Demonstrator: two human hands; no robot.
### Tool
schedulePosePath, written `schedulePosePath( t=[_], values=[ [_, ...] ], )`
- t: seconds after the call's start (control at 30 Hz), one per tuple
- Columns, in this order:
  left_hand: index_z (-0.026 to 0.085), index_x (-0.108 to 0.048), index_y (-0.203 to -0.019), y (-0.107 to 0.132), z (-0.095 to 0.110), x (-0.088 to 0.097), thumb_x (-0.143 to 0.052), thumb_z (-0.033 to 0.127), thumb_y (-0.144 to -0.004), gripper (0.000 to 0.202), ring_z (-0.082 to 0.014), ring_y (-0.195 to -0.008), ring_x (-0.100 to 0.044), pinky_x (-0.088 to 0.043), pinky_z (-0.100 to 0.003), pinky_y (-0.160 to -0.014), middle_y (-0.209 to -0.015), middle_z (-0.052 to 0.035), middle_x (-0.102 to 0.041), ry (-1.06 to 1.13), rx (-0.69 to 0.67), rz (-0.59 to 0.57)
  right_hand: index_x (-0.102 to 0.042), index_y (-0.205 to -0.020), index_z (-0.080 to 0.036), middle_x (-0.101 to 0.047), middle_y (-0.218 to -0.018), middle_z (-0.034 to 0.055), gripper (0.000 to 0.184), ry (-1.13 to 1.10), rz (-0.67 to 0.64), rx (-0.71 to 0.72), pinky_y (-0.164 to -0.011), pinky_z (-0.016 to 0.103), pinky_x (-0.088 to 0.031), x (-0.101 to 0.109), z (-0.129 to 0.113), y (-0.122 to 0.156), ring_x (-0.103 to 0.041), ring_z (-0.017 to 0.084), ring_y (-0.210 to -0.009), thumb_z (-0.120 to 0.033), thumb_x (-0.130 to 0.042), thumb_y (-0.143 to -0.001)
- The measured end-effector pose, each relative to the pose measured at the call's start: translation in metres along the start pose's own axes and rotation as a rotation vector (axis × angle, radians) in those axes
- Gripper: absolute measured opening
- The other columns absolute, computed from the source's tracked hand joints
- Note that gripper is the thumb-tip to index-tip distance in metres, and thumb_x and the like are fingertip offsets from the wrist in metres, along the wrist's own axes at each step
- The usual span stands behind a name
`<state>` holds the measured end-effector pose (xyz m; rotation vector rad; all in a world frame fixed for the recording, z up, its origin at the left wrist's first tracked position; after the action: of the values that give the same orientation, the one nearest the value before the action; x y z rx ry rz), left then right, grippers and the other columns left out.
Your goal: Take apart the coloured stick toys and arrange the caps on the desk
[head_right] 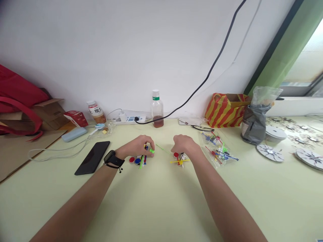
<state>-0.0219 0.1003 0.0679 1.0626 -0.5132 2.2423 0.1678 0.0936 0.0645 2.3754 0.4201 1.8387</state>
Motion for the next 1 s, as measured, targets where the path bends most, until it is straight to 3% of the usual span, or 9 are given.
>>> schedulePosePath(
  t=[0.1,0.23,0.43,0.53,0.7,0.9,1.0],
  values=[
    [0.026,-0.080,-0.081,0.001,-0.003,0.003,-0.088,0.042,-0.061,0.027,-0.0276,-0.094,-0.066,-0.051,-0.032,-0.077,-0.091,-0.0059,-0.072,-0.030,0.008,0.006,-0.059,-0.058,-0.019,-0.070,-0.071,0.0130,0.020,0.040,-0.044,-0.008,-0.059,0.035,-0.046,-0.006,-0.002,0.003,-0.071,0.033,-0.075,-0.018,-0.078,-0.058],
    [0.026,-0.080,-0.091,0.001,-0.001,0.015,-0.085,0.047,-0.065,0.033,-0.0244,-0.084,-0.066,-0.051,-0.031,-0.075,-0.091,-0.0050,-0.073,-0.012,0.040,0.070,-0.062,-0.060,-0.019,-0.071,-0.071,0.0130,0.015,0.030,-0.049,0.005,-0.061,0.035,-0.046,-0.009,-0.006,0.002,-0.071,0.031,-0.073,-0.011,-0.075,-0.058],
    [0.022,-0.078,-0.085,0.001,0.026,0.036,-0.073,0.044,-0.083,0.023,-0.0207,-0.076,-0.067,-0.051,-0.031,-0.068,-0.082,-0.0056,-0.075,0.015,-0.035,0.237,-0.063,-0.073,-0.019,-0.074,-0.086,0.0113,0.009,-0.072,0.107,0.059,-0.060,0.030,-0.041,0.014,-0.008,-0.001,-0.067,0.023,-0.077,-0.022,-0.063,-0.082],
    [0.022,-0.077,-0.091,0.004,0.043,0.041,-0.072,0.044,-0.086,0.023,-0.0200,-0.077,-0.069,-0.055,-0.031,-0.073,-0.087,-0.0062,-0.076,0.103,-0.065,0.276,-0.061,-0.080,-0.020,-0.074,-0.089,0.0089,0.013,-0.316,0.193,0.131,-0.060,0.028,-0.042,0.025,-0.016,0.002,-0.065,0.020,-0.076,-0.026,-0.059,-0.090],
    [0.022,-0.074,-0.100,0.005,0.071,0.038,-0.075,0.041,-0.086,0.024,-0.0217,-0.090,-0.074,-0.060,-0.035,-0.087,-0.099,-0.0077,-0.077,0.320,-0.134,0.244,-0.058,-0.089,-0.021,-0.069,-0.070,0.0022,0.009,-0.922,0.079,0.341,-0.056,0.025,-0.046,0.027,-0.044,0.010,-0.063,0.015,-0.064,-0.029,-0.061,-0.093],
    [0.020,-0.076,-0.099,0.005,0.072,0.041,-0.070,0.034,-0.088,0.018,-0.0216,-0.089,-0.075,-0.060,-0.036,-0.089,-0.098,-0.0076,-0.078,0.354,-0.133,0.295,-0.059,-0.088,-0.021,-0.072,-0.080,0.0027,0.010,-1.122,0.003,0.402,-0.069,0.029,-0.053,0.027,-0.055,0.014,-0.065,0.015,-0.069,-0.017,-0.062,-0.079],
    [0.019,-0.077,-0.097,0.005,0.070,0.040,-0.069,0.028,-0.086,0.016,-0.0202,-0.083,-0.074,-0.060,-0.033,-0.082,-0.095,-0.0070,-0.078,0.286,-0.147,0.305,-0.056,-0.085,-0.020,-0.068,-0.073,0.0001,0.009,-1.102,-0.008,0.462,-0.069,0.028,-0.051,0.025,-0.059,0.015,-0.063,0.015,-0.070,-0.018,-0.061,-0.077]
  ],
)
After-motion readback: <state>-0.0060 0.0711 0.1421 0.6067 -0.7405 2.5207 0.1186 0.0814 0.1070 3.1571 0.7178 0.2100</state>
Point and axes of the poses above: each hand's wrist, its own y-axis away from the middle knuckle, its own x-axis out of the back of the hand, z = x × y, the point moved 8 cm from there along -y, towards the middle knuckle
